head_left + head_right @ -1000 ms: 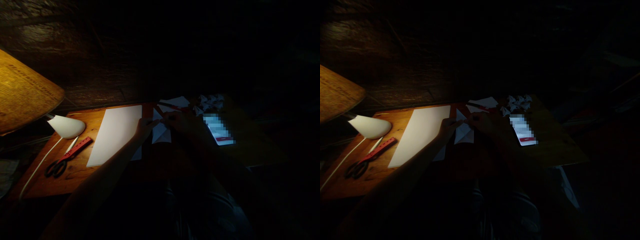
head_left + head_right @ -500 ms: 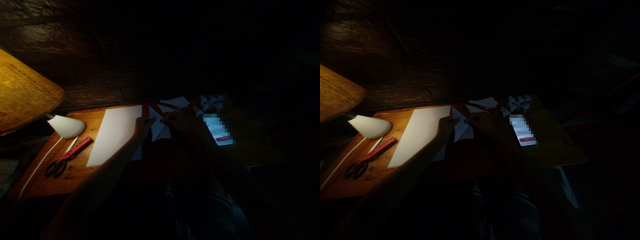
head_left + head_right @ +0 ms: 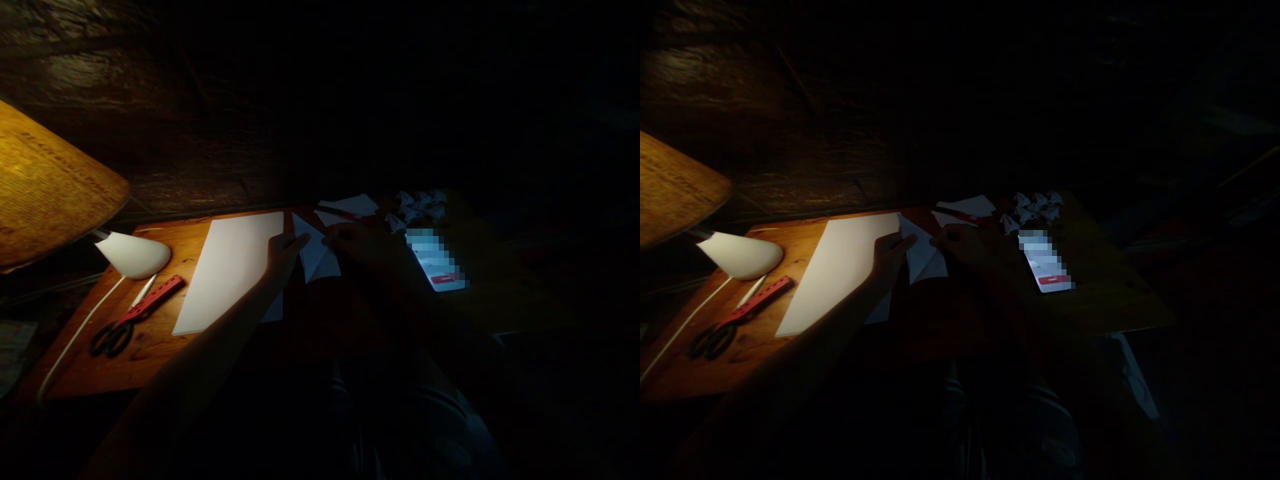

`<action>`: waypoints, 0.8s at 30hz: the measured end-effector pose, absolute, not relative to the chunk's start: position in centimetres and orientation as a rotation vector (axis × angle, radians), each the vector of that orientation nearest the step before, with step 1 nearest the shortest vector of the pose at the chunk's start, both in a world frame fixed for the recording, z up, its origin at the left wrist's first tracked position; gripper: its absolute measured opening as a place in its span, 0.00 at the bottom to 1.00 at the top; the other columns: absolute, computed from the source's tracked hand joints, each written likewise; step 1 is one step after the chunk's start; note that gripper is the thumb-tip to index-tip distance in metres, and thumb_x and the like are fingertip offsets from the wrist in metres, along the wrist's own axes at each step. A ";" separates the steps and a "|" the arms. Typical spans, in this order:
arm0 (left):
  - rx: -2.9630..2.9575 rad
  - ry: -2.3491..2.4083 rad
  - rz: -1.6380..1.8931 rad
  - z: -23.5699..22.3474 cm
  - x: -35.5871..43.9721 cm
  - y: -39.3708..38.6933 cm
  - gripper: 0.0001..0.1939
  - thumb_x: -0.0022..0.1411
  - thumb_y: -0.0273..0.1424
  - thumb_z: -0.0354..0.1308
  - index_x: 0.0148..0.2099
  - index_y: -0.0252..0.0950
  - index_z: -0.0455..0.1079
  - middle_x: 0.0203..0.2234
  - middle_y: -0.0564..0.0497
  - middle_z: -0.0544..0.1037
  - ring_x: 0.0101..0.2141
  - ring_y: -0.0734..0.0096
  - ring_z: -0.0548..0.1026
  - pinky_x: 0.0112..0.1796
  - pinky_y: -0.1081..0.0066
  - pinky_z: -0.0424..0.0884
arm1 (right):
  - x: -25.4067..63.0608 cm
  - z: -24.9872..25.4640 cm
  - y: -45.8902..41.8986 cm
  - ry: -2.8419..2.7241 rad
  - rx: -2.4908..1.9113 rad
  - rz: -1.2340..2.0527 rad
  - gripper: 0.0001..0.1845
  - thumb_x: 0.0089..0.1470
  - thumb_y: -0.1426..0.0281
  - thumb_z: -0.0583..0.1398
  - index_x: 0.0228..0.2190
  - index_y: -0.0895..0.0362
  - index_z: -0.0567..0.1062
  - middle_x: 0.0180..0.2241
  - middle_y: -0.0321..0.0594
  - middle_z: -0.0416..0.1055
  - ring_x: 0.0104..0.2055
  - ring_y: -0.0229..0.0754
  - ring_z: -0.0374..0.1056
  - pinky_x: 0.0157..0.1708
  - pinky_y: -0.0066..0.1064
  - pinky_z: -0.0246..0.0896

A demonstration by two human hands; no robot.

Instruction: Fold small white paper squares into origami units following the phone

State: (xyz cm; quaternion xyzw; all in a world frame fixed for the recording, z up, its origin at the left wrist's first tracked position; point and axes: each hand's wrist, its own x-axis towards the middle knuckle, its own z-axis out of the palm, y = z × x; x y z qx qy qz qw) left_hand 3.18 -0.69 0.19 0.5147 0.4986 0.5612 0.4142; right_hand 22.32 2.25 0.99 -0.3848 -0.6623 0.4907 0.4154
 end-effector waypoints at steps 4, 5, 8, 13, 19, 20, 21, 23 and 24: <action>1.264 1.236 1.435 0.5 3.3 -0.9 0.18 0.52 0.39 0.67 0.21 0.35 0.66 0.17 0.56 0.65 0.21 0.79 0.62 0.22 0.74 0.57 | 22.2 1.3 2.1 -1.643 -0.947 1.241 0.13 0.48 0.61 0.66 0.22 0.56 0.73 0.27 0.37 0.73 0.32 0.38 0.66 0.34 0.31 0.62; 1.257 1.237 1.441 0.5 3.3 -0.9 0.18 0.52 0.39 0.67 0.21 0.35 0.65 0.17 0.57 0.65 0.20 0.79 0.61 0.22 0.74 0.57 | 22.2 1.3 2.0 -1.628 -0.949 1.263 0.13 0.48 0.61 0.66 0.23 0.56 0.74 0.27 0.37 0.73 0.32 0.38 0.66 0.34 0.31 0.62; 1.254 1.251 1.440 0.6 3.2 -0.8 0.18 0.51 0.41 0.67 0.21 0.35 0.66 0.17 0.56 0.66 0.21 0.78 0.62 0.22 0.74 0.58 | 22.1 1.4 2.0 -1.592 -0.959 1.303 0.12 0.46 0.61 0.66 0.24 0.57 0.75 0.26 0.37 0.73 0.32 0.38 0.66 0.34 0.31 0.62; 1.295 1.279 1.432 0.2 3.1 -0.6 0.21 0.51 0.43 0.67 0.21 0.35 0.64 0.17 0.56 0.64 0.21 0.77 0.62 0.22 0.74 0.58 | 22.1 1.3 2.1 -1.592 -0.920 1.289 0.09 0.46 0.64 0.64 0.23 0.57 0.74 0.26 0.36 0.73 0.30 0.37 0.66 0.34 0.30 0.61; 1.346 1.292 1.394 -0.1 2.8 -0.4 0.21 0.51 0.44 0.67 0.20 0.36 0.64 0.17 0.56 0.64 0.20 0.78 0.62 0.22 0.74 0.57 | 22.5 1.5 2.1 -1.641 -0.911 1.298 0.04 0.45 0.68 0.63 0.23 0.55 0.74 0.27 0.37 0.72 0.31 0.38 0.65 0.33 0.30 0.61; 1.355 1.287 1.385 -0.1 2.8 -0.5 0.21 0.51 0.44 0.67 0.21 0.35 0.65 0.17 0.56 0.65 0.21 0.77 0.62 0.22 0.74 0.57 | 22.5 1.5 2.1 -1.646 -0.913 1.312 0.05 0.46 0.68 0.64 0.23 0.55 0.73 0.27 0.36 0.72 0.31 0.38 0.65 0.33 0.30 0.60; 1.360 1.283 1.378 0.0 2.9 -0.5 0.21 0.51 0.44 0.67 0.21 0.35 0.66 0.17 0.56 0.66 0.21 0.77 0.63 0.22 0.74 0.58 | 22.6 1.5 2.0 -1.654 -0.915 1.331 0.07 0.47 0.66 0.64 0.24 0.55 0.73 0.27 0.36 0.72 0.31 0.38 0.65 0.33 0.30 0.60; 1.360 1.280 1.371 0.2 2.9 -0.7 0.20 0.51 0.45 0.67 0.22 0.35 0.67 0.18 0.56 0.66 0.21 0.77 0.63 0.22 0.74 0.58 | 22.5 1.5 1.9 -1.687 -0.920 1.348 0.10 0.49 0.62 0.64 0.25 0.55 0.74 0.28 0.36 0.72 0.31 0.38 0.65 0.32 0.29 0.59; 1.361 1.280 1.363 0.3 3.0 -0.7 0.20 0.51 0.44 0.67 0.22 0.35 0.67 0.18 0.56 0.67 0.21 0.77 0.63 0.22 0.74 0.57 | 22.5 1.5 1.8 -1.714 -0.921 1.340 0.11 0.50 0.60 0.64 0.26 0.55 0.75 0.28 0.36 0.72 0.31 0.38 0.65 0.32 0.29 0.59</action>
